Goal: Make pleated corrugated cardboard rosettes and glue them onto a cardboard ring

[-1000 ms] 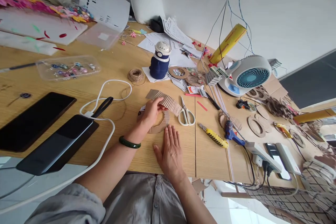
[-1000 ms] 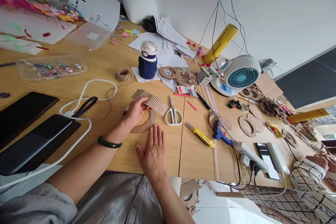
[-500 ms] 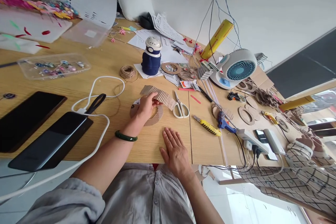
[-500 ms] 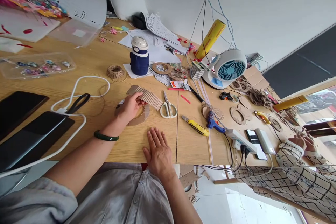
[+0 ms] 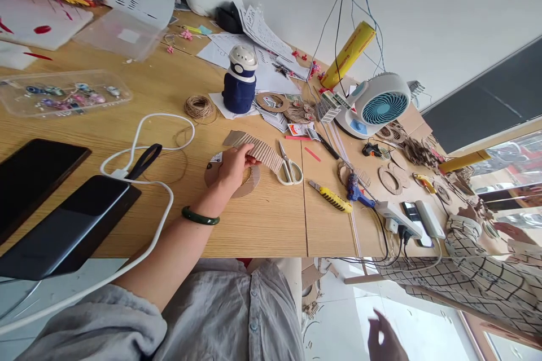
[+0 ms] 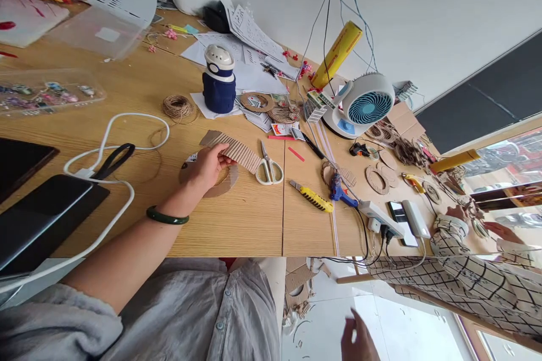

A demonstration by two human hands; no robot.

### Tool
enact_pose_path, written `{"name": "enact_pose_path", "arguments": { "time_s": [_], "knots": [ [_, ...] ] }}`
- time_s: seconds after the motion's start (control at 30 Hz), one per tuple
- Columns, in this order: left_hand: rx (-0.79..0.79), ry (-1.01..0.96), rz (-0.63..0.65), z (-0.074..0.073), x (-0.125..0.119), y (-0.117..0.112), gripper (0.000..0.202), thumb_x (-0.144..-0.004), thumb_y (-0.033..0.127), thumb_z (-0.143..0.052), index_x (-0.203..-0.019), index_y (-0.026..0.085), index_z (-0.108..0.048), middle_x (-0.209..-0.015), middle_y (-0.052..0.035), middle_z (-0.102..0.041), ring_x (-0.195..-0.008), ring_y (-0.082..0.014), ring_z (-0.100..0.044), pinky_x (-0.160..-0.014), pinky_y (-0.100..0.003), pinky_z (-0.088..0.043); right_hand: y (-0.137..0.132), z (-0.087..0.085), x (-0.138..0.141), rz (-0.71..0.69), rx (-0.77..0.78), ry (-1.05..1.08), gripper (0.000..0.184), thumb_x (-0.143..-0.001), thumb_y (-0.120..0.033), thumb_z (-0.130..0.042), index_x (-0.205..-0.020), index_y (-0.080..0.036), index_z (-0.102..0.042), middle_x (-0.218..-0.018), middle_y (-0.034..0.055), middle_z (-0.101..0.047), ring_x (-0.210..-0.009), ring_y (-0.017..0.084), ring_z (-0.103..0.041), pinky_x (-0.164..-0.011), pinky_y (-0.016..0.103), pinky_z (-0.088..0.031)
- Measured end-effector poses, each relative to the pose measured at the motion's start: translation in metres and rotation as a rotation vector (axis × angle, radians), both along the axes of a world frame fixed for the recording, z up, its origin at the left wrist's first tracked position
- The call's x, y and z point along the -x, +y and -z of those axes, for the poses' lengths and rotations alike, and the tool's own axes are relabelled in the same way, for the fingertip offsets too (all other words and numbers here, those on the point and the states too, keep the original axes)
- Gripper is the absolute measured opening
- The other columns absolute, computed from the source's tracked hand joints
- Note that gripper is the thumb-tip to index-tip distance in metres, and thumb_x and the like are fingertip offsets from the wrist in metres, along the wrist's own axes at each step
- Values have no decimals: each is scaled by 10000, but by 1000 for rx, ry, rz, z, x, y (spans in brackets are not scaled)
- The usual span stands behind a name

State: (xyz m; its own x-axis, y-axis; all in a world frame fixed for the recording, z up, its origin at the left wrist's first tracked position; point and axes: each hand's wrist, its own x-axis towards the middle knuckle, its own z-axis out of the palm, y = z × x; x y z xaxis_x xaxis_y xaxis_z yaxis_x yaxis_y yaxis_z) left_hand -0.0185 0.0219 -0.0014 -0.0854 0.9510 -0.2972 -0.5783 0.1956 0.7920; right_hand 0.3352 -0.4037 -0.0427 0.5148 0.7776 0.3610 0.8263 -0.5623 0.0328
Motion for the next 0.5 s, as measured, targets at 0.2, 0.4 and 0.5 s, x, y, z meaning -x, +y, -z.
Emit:
{"name": "enact_pose_path", "arguments": {
  "time_s": [0.2,0.4,0.5],
  "knots": [
    [-4,9,-6,-2,0,-3,127,-703,253,-679,-660,182,-582,-560,9,-587,-503,-128,-562,-542,-260,-549,190,-50,131,-755,-253,202,264,-1000,-216,-512,-1177,-176,-703,-1137,128,-769,-1078,236,-724,-898,378,-615],
    [-11,10,-6,-4,3,-3,139,-719,227,-663,-633,182,-563,-552,21,-561,-491,-110,-527,-525,-230,-525,279,-30,226,-1127,145,255,659,-1005,-460,-534,-1507,-39,-467,-1619,179,-407,-1542,320,-329,-1260,521,-315],
    [-7,22,-10,-4,1,-3,158,-742,217,-647,-621,187,-550,-536,31,-535,-474,-105,-505,-520,-230,-521,271,-22,215,-1071,219,285,696,-1022,-479,-489,-1552,-38,-395,-1642,171,-357,-1552,298,-312,-1280,508,-271]
  ]
}}
